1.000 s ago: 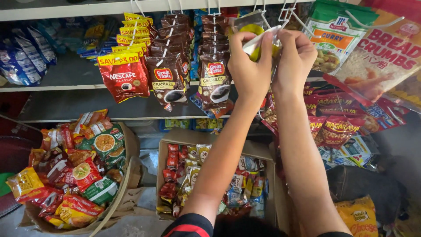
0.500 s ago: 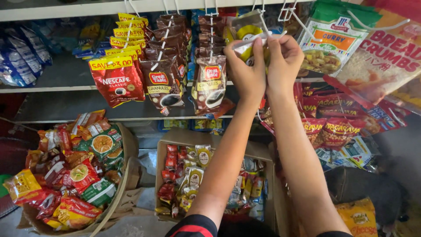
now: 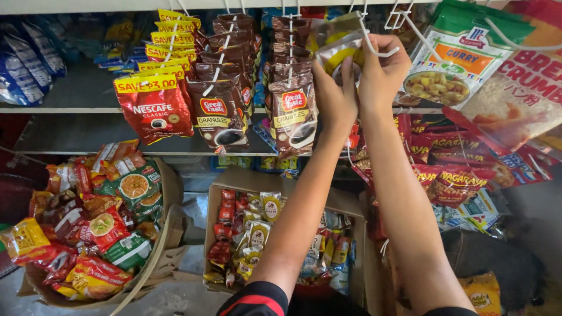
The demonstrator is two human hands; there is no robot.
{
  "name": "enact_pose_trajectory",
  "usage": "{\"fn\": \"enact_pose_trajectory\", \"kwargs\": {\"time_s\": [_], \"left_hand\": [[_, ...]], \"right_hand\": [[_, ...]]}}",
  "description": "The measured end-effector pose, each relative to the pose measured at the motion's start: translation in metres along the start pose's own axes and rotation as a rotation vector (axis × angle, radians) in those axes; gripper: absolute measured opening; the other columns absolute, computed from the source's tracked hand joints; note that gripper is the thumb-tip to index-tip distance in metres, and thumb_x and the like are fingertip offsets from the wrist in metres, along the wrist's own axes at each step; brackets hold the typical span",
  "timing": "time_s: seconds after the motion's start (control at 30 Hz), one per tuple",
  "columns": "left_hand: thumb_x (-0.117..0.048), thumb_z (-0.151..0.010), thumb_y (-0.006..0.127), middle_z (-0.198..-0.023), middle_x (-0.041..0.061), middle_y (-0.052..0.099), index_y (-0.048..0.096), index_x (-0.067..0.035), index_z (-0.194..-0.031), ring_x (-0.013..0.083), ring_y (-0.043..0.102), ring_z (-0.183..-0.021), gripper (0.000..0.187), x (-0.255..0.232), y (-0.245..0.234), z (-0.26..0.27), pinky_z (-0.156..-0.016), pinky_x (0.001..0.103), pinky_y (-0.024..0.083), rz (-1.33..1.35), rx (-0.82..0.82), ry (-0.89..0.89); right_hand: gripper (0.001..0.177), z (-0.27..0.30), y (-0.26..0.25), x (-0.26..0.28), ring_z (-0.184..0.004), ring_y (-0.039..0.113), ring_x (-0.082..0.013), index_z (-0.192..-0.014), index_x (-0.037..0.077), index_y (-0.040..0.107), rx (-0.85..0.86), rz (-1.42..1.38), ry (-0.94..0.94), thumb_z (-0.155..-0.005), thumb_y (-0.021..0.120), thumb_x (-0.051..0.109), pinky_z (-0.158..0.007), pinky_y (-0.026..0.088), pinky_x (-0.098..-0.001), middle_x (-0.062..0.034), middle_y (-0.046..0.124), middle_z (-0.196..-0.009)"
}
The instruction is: Organizing and sorting condiment pouches and snacks on shelves and in boxes within a retail setting.
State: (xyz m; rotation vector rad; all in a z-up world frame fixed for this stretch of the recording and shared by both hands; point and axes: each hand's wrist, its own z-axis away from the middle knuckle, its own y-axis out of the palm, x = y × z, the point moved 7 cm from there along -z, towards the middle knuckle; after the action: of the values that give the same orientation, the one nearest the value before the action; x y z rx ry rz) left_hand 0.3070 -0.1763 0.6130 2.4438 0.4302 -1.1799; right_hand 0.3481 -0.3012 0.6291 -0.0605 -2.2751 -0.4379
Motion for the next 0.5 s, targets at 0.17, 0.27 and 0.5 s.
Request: {"fn": "enact_pose_trajectory", "kwargs": {"time_s": [0.17,0.27,0.5], "left_hand": [[-0.026,-0.108,0.055,-0.116,0.020,0.066,0.043,0.003,-0.133,0.0293,0.070,-0.105,0.040,0.030,0.012,-0.003,-0.088,0.039,0.055,0.105,0.087,-0.113],[-0.025,-0.109,0.054,-0.116,0.020,0.066,0.043,0.003,-0.132,0.0291,0.069,-0.106,0.038,0.036,0.014,-0.005,-0.089,0.039,0.054,0.148,0.080,-0.081],[-0.026,-0.110,0.052,-0.118,0.020,0.066,0.042,0.003,-0.133,0.0291,0.070,-0.108,0.039,0.041,0.018,-0.010,-0.089,0.040,0.054,0.174,0.097,-0.072]], "right_hand": [[0.012,-0.003,0.005,-0.004,-0.082,0.060,-0.0048,-0.097,0.000,0.067,-0.015,0.040,0.037,-0.105,0.070,0.009,-0.074,0.051,-0.0223,0.0003,0.069,-0.089],[0.013,-0.005,0.006,-0.007,-0.083,0.059,-0.0051,-0.097,0.000,0.066,-0.006,0.026,0.020,-0.105,0.070,0.008,-0.075,0.051,-0.0226,0.0000,0.069,-0.090],[0.013,-0.008,0.005,-0.012,-0.082,0.060,-0.0052,-0.097,-0.001,0.066,-0.013,0.029,-0.014,-0.105,0.071,0.009,-0.074,0.050,-0.0233,0.0000,0.069,-0.090]]}}
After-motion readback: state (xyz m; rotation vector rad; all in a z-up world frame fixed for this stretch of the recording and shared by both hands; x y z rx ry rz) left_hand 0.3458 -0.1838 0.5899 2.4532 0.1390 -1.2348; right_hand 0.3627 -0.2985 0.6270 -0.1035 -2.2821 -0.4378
